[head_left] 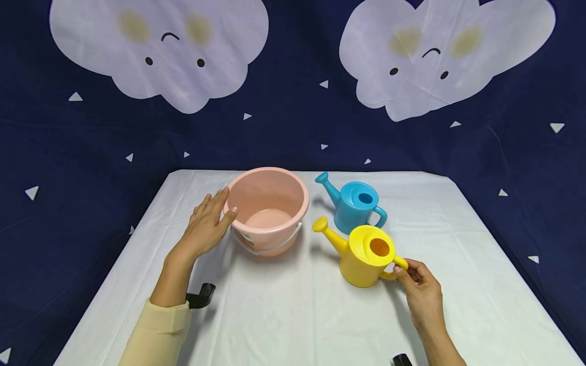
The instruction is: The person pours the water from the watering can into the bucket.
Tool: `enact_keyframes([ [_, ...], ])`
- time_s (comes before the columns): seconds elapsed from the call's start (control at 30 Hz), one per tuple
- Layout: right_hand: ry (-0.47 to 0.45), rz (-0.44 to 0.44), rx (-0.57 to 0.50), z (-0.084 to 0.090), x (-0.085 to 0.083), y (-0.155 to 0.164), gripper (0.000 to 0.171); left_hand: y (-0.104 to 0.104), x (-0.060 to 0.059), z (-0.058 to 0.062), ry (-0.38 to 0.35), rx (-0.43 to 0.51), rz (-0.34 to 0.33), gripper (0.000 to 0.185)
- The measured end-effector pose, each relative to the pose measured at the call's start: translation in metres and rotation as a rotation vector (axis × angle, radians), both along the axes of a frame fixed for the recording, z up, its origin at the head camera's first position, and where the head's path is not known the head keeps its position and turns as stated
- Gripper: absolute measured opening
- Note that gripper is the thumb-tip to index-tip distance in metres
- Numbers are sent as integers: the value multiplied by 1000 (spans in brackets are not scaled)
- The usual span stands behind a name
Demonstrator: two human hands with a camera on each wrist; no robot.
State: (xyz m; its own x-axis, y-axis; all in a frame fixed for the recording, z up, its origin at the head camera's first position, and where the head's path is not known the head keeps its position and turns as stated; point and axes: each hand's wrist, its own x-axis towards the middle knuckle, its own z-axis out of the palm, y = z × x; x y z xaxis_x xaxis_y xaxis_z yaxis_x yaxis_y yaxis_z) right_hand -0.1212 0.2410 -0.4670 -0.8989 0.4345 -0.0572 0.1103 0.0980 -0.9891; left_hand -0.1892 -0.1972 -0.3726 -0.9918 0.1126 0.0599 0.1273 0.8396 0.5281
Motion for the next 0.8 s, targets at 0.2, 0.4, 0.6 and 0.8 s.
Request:
enact_keyframes([
  [0.2, -63, 13, 98, 3, 2, 2, 37, 0, 0, -1, 6, -6, -1, 70],
  [0.4, -81, 6, 124, 8, 1, 5, 42, 0, 0, 0, 3, -5, 1, 70],
  [0.6, -30, 9, 34, 16, -1, 11, 42, 0, 0, 0, 0, -6, 3, 70],
  [0.8, -2, 23, -12, 22, -6, 17, 36, 0, 0, -1, 8, -7, 4, 70],
])
